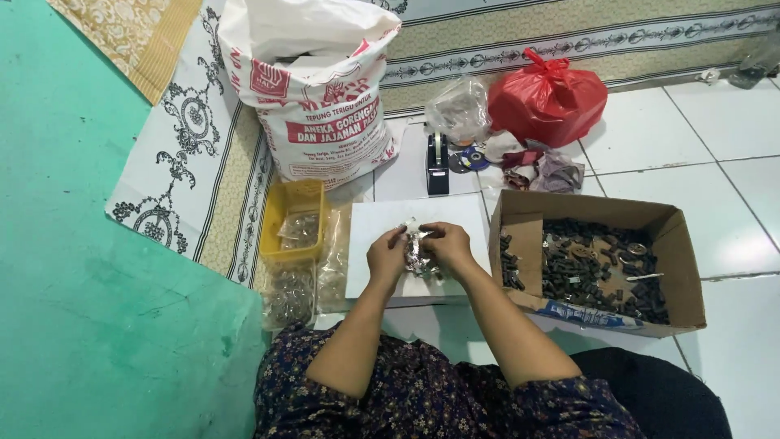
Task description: Sorting small metal components from a cardboard box onto a white board on the floor.
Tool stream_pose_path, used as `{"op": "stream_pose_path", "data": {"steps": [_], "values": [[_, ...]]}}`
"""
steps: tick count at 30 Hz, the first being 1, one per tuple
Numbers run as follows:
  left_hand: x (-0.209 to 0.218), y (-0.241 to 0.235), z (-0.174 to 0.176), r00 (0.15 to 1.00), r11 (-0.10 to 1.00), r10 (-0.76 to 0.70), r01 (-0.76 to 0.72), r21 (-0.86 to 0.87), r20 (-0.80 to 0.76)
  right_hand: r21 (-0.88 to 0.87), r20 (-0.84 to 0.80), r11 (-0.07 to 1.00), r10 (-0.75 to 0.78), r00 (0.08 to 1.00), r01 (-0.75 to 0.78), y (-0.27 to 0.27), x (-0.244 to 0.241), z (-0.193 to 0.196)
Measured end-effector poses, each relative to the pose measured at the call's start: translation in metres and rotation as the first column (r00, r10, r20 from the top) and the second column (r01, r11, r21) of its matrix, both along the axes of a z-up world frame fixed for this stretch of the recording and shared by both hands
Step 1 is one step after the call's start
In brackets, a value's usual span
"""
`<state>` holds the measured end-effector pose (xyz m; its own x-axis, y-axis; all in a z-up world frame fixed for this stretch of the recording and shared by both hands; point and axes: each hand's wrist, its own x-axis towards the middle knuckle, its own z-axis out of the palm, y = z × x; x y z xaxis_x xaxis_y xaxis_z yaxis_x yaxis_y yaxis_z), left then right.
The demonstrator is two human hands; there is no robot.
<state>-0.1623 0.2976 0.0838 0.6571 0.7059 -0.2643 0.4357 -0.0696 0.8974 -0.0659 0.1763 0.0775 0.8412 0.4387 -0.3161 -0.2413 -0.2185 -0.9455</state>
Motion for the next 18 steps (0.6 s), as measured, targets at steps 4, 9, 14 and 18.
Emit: {"op": "stream_pose_path", "data": {"steps": [4, 9, 14, 18], "values": [[-0.01, -0.001, 0.035, 1.0, 0.996, 0.008, -0.006, 0.094, -0.022, -0.144, 0.107, 0.989, -0.003, 0.994, 0.018, -0.006, 0.012, -0.022], [-0.011, -0.012, 0.05, 0.992, 0.984, 0.005, -0.027, 0.175, 0.126, -0.175, 0.163, 0.984, 0.013, 0.987, 0.016, -0.038, 0.025, -0.026], [0.007, -0.041, 0.028, 0.959, 0.944, -0.199, 0.133, 0.301, 0.203, -0.248, 0.245, 0.964, -0.03, 0.969, 0.093, -0.12, 0.069, -0.01], [0.03, -0.073, 0.021, 0.89, 0.888, -0.38, 0.275, 0.368, 0.253, -0.46, 0.357, 0.848, -0.097, 0.929, 0.265, -0.211, 0.102, 0.004]]}}
